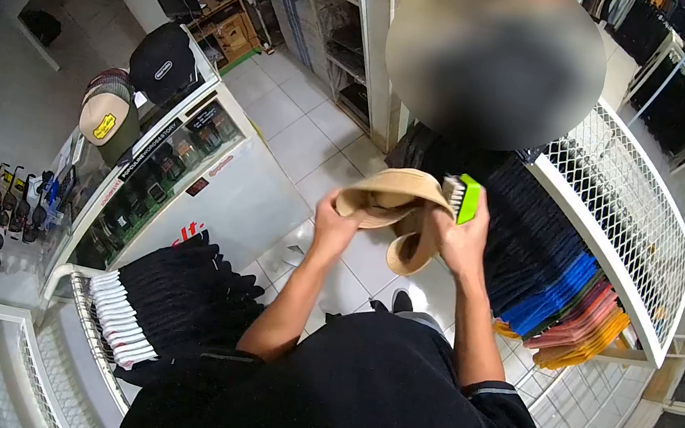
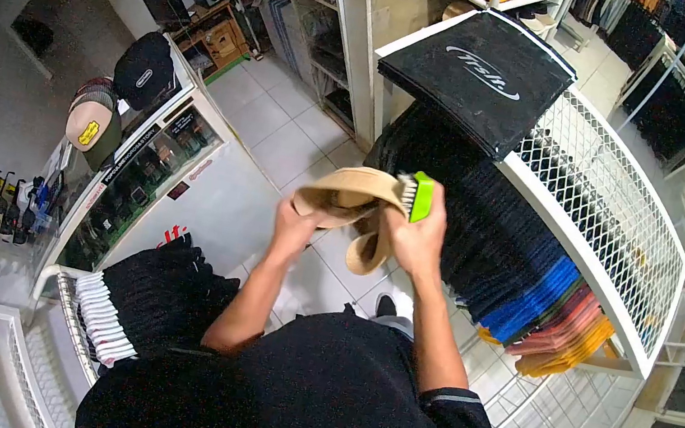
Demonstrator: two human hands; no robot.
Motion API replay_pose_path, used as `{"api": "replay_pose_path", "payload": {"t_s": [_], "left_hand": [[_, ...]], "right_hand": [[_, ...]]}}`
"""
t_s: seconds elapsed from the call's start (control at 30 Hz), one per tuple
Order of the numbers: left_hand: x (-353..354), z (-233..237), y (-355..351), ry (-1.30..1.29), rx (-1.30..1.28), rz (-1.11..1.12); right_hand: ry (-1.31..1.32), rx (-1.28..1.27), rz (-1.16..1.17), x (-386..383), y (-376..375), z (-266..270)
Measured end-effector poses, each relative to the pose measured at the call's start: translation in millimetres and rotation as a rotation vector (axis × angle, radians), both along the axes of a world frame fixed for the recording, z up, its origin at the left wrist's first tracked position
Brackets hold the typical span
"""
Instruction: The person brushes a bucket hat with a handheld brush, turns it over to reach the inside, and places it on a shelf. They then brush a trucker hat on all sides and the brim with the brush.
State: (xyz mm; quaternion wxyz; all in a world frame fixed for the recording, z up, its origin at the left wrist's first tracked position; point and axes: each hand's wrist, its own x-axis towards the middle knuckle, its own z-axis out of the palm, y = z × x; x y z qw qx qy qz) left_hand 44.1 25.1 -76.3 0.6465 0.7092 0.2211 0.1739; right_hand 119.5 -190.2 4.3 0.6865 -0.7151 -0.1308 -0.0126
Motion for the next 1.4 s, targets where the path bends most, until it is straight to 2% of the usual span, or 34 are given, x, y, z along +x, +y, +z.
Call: {"api": "replay_pose_path", "payload": {"t_s": [0.03, 0.1, 0.17, 0.2, 0.23, 0.3, 0.33, 0.4, 0.53, 0.6, 0.7, 0.77, 0.83, 0.9, 0.93, 0.97, 1.03, 1.1, 1.13, 1.17, 1.2, 1.23, 1.3, 1.33, 1.37, 1.4], "left_hand": [[-4.5, 32.2, 4.8, -0.031, 0.330, 0.022], [-9.1, 37.9, 45.2, 0.124, 0.704, 0.044], [-11.0, 62.5, 66.9, 0.130, 0.790, 0.087], [-10.3, 70.8, 71.0, 0.137, 0.879, 0.129], [-5.4, 66.7, 68.2, 0.139, 0.878, 0.133], [7.8, 42.1, 56.8, -0.016, 0.384, 0.136], [14.2, 18.7, 54.8, 0.114, 0.119, 0.019], [5.8, -9.8, 29.9, 0.114, 0.470, -0.032], [-13.9, 25.5, -25.4, 0.120, 0.497, -0.032], [-17.2, 34.8, -34.3, -0.025, 0.724, 0.044], [-14.0, 45.3, -36.1, -0.078, 0.792, 0.042], [-9.9, 36.4, -29.8, -0.060, 0.697, 0.032], [-6.7, 32.6, -17.8, -0.038, 0.606, 0.019], [0.8, 32.9, -2.2, 0.057, 0.871, 0.191], [-0.7, 66.8, -4.1, 0.226, 0.839, 0.147], [-0.9, 77.0, -1.5, 0.227, 0.839, 0.144], [-2.9, 89.2, 6.4, 0.109, 0.918, -0.054], [-4.9, 92.7, 13.9, 0.085, 0.873, -0.108], [-4.3, 82.7, 20.7, 0.006, 0.760, -0.116], [-2.8, 67.9, 27.6, -0.073, 0.647, -0.125], [1.4, 33.4, 36.4, -0.190, 0.449, -0.111], [3.5, 4.3, 37.4, -0.192, 0.450, -0.112], [2.5, -33.8, 26.9, 0.042, -0.342, 0.038], [-2.0, -34.0, 12.8, 0.078, -0.534, -0.003], [-4.5, -33.6, 1.7, 0.077, -0.538, -0.002], [-8.6, -25.7, -10.2, 0.069, -0.809, -0.068]], "right_hand": [[-0.039, -0.162, -0.106, 3.5, -6.0, 1.9], [0.030, -0.262, -0.214, 10.3, -20.3, 8.6], [0.036, -0.297, -0.222, 18.3, -34.0, -1.4], [0.067, -0.187, -0.175, 23.8, -32.5, -1.9], [0.180, -0.063, -0.099, 23.4, -34.5, -1.6], [0.340, 0.215, 0.056, 21.2, -27.5, -0.7], [0.402, 0.328, 0.089, 20.8, -22.4, -3.0], [0.459, 0.395, 0.115, 17.8, -14.4, -3.8], [0.514, 0.368, 0.160, 8.2, -11.2, 1.8], [0.502, 0.338, 0.186, 9.2, -8.5, -2.2], [0.482, 0.315, 0.177, 3.5, -1.8, 10.3], [0.496, 0.331, 0.258, 2.4, 0.3, 16.6], [0.493, 0.293, 0.305, 3.6, -2.9, 22.6], [0.005, -0.322, 0.068, 8.2, -10.9, 35.2], [0.006, -0.440, -0.045, 13.4, -13.4, 35.7], [0.025, -0.448, -0.063, 17.5, -14.4, 39.7], [0.021, -0.516, -0.110, 21.3, -11.0, 45.0], [-0.001, -0.362, -0.007, 35.0, -13.7, 39.6], [0.056, -0.220, 0.092, 43.8, -13.7, 35.6], [0.186, 0.004, 0.173, 48.0, -14.6, 33.1], [0.293, 0.112, 0.200, 51.0, -16.2, 34.0], [0.396, 0.219, 0.229, 53.3, -18.2, 35.1], [0.383, 0.265, 0.251, 52.5, -15.7, 30.5], [0.487, 0.440, 0.201, 51.0, -12.2, 28.2], [0.591, 0.613, 0.146, 50.2, -10.6, 25.3], [0.633, 0.653, 0.111, 49.6, -10.6, 21.5]]}}
